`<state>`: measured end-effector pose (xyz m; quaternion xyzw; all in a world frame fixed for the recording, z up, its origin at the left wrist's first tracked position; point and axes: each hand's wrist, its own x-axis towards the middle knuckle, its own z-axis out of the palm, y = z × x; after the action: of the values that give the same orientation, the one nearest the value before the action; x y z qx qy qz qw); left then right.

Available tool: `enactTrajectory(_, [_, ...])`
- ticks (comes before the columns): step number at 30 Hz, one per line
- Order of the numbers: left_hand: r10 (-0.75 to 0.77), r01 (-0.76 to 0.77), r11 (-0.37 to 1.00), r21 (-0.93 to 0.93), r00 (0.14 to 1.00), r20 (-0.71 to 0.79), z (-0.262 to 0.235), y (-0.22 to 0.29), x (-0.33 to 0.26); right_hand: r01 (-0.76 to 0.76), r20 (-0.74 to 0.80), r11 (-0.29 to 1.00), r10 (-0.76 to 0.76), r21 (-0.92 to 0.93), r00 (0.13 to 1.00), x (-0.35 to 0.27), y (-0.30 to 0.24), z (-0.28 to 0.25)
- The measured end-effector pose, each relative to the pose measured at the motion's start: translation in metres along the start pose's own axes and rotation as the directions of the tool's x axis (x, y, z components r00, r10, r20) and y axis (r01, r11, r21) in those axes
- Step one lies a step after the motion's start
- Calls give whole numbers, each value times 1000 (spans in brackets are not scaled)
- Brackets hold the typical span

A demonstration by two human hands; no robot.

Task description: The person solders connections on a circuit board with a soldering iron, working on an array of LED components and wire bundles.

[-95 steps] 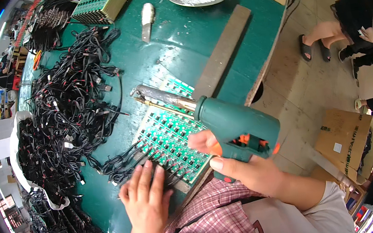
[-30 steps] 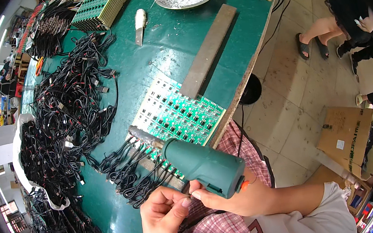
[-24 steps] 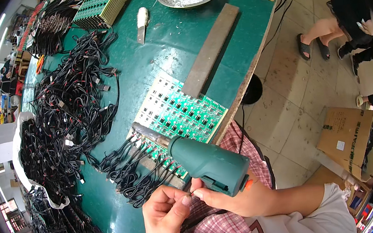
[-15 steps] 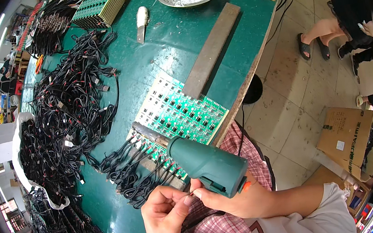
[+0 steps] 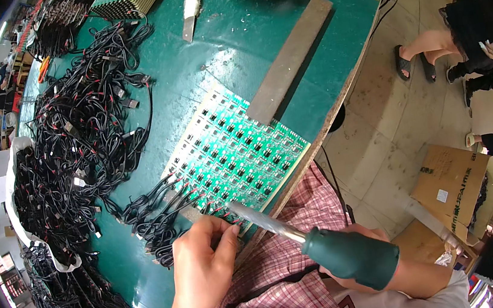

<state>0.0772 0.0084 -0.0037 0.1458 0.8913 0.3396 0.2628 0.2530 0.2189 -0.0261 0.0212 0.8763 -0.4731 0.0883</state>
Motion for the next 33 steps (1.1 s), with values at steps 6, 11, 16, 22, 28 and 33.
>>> enactTrajectory(6, [16, -17, 1000, 24, 999, 32, -1, -2, 5, -155, 110, 961, 133, 227, 985, -50, 32, 5])
enactTrajectory(11, [1, -1, 1000, 15, 1000, 13, 0, -2, 4, -29, 142, 1000, 27, 9, 989, -38, 29, -6])
enactTrajectory(16, [-29, 39, 990, -138, 997, 73, -7, -4, -1, -18, 86, 1000, 19, -11, 996, -39, 24, -4])
enactTrajectory(22, [-6, 54, 963, -264, 984, 179, -11, 10, -23, -172, -37, 964, 183, 201, 982, 35, -22, 9])
enactTrajectory(28, [160, -126, 949, -290, 982, 96, 3, 3, -32, -139, -115, 791, 255, 596, 960, 60, -34, 22])
enactTrajectory(33, [147, -114, 943, -311, 986, 84, 7, 2, -34, -84, -180, 911, 169, 404, 969, 65, -38, 24])
